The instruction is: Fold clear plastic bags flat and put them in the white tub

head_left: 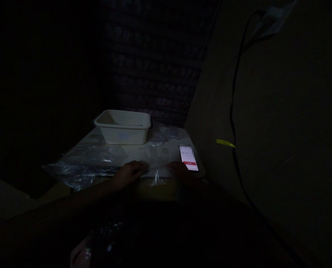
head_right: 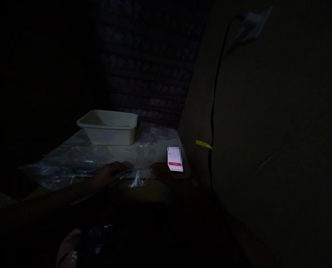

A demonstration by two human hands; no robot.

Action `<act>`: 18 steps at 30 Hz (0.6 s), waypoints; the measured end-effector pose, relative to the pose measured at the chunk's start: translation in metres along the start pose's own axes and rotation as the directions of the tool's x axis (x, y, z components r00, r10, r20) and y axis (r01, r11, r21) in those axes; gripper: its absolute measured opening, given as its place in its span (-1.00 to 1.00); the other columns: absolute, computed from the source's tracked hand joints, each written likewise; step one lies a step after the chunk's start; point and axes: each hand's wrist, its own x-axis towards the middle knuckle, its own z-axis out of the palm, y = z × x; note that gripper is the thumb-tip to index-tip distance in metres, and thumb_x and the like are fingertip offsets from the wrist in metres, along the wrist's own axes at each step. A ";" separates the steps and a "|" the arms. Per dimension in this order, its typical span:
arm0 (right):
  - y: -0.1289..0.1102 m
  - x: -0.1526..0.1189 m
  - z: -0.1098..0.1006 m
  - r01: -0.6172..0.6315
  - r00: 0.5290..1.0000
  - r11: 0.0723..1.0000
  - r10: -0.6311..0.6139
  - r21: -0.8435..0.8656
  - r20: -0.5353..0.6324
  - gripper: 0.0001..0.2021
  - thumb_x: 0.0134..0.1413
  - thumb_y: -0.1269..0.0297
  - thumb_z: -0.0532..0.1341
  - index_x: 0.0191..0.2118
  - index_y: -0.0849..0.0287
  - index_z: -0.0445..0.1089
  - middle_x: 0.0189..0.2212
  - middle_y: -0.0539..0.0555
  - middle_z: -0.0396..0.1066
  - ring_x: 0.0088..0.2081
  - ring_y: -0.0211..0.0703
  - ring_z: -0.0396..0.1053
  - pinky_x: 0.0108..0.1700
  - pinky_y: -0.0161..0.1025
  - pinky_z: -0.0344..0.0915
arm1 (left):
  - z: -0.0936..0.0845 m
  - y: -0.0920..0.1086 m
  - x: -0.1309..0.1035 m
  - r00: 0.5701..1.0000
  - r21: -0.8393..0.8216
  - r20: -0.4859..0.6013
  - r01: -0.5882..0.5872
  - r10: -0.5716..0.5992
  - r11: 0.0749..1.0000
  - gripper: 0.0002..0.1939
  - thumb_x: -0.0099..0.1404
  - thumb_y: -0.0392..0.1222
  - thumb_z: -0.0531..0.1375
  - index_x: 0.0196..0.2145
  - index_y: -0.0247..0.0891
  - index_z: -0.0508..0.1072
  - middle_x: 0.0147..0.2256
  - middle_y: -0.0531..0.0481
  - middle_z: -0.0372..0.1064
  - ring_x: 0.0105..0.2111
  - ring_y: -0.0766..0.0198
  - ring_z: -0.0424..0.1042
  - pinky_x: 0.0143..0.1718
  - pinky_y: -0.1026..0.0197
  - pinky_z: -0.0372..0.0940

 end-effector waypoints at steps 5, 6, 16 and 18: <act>0.004 0.012 0.002 -0.061 0.997 0.990 0.067 0.130 -0.044 -0.82 -0.14 0.31 0.06 -0.38 0.18 0.37 -0.36 0.03 0.39 -0.28 -0.24 0.30 -0.23 -0.28 0.21 | -0.001 -0.005 0.009 0.992 -0.075 0.019 0.129 -0.128 0.989 -0.82 0.01 -0.20 0.02 -0.48 -0.27 0.39 -0.44 0.01 0.36 -0.40 0.30 0.31 -0.35 0.30 0.17; 0.004 0.015 0.002 -0.080 0.995 0.985 0.089 0.150 -0.051 -0.82 -0.14 0.30 0.07 -0.39 0.18 0.37 -0.37 0.02 0.39 -0.30 -0.24 0.31 -0.27 -0.29 0.22 | -0.001 -0.005 0.011 0.982 -0.096 0.020 0.187 -0.186 0.978 -0.80 0.01 -0.19 0.01 -0.49 -0.28 0.39 -0.46 0.02 0.36 -0.43 0.30 0.31 -0.39 0.31 0.18; -0.008 0.039 0.000 -0.220 0.966 0.940 0.247 0.261 -0.077 -0.86 -0.20 0.39 0.06 -0.65 0.27 0.29 -0.72 -0.07 0.23 -0.62 -0.39 0.19 -0.61 -0.46 0.06 | -0.007 -0.014 0.033 0.923 -0.042 0.003 0.383 -0.384 0.923 -0.76 -0.03 -0.12 0.00 -0.67 -0.29 0.33 -0.67 0.06 0.28 -0.56 0.31 0.28 -0.56 0.35 0.09; -0.005 0.042 -0.001 -0.247 0.955 0.927 0.282 0.284 -0.090 -0.86 -0.23 0.39 0.07 -0.67 0.25 0.26 -0.76 -0.10 0.18 -0.67 -0.41 0.14 -0.66 -0.46 0.01 | -0.008 -0.014 0.037 0.912 -0.059 -0.002 0.410 -0.411 0.910 -0.71 -0.01 -0.08 -0.02 -0.70 -0.28 0.31 -0.71 0.07 0.25 -0.60 0.33 0.26 -0.58 0.35 0.08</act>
